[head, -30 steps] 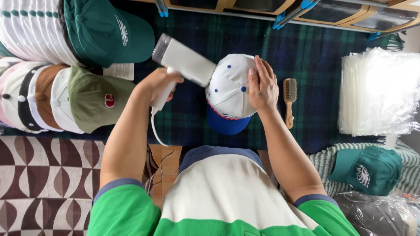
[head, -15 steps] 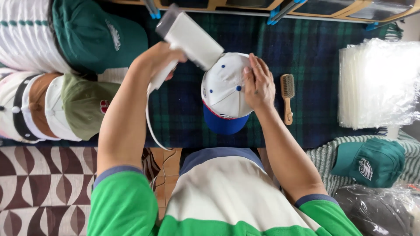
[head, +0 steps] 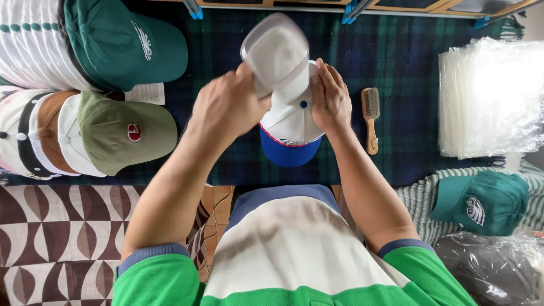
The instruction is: Cleaning and reshaping a baseball cap using a handheld steamer and a brush
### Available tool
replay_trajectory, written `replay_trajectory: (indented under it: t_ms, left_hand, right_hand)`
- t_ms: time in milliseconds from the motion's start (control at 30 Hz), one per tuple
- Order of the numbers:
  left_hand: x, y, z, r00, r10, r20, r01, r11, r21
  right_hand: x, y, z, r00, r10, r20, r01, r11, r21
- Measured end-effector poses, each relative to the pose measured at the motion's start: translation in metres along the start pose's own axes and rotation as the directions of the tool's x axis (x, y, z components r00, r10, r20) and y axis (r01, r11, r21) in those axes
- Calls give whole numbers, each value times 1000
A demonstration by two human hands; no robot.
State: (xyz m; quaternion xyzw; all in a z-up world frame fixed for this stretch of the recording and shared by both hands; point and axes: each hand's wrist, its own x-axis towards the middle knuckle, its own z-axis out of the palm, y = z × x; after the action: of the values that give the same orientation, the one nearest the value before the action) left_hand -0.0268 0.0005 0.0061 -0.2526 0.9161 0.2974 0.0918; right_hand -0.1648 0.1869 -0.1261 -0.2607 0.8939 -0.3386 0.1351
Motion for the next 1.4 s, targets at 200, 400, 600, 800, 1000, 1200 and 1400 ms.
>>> replay_trajectory:
  t_ms: [200, 400, 600, 800, 1000, 1200, 1400]
  left_hand:
    - [-3, 6, -5, 999, 18, 48, -24, 992, 125]
    - [37, 15, 13, 987, 155, -43, -145, 973, 180]
    - [-3, 16, -14, 993, -18, 120, 1, 991, 136]
    - [21, 14, 5, 998, 43, -34, -40, 994, 104]
    - [-16, 1, -12, 994, -69, 80, 70, 997, -9]
    - [-56, -112, 107, 957, -289, -11, 203, 698, -686]
    - [-59, -151, 202, 918, -377, 122, 202, 181, -962]
  right_hand:
    - [-1, 6, 2, 1000, 3, -4, -3, 999, -54]
    - [7, 14, 6, 998, -61, -31, 64, 993, 99]
    - [3, 16, 4, 996, -84, -36, 85, 996, 18]
    - [10, 38, 16, 994, -102, -47, 104, 994, 40]
    - [2, 14, 4, 1000, 25, -17, -24, 998, 59]
    - [5, 28, 14, 996, -44, -76, 51, 995, 86]
    - [4, 27, 13, 999, -13, -45, 16, 998, 66]
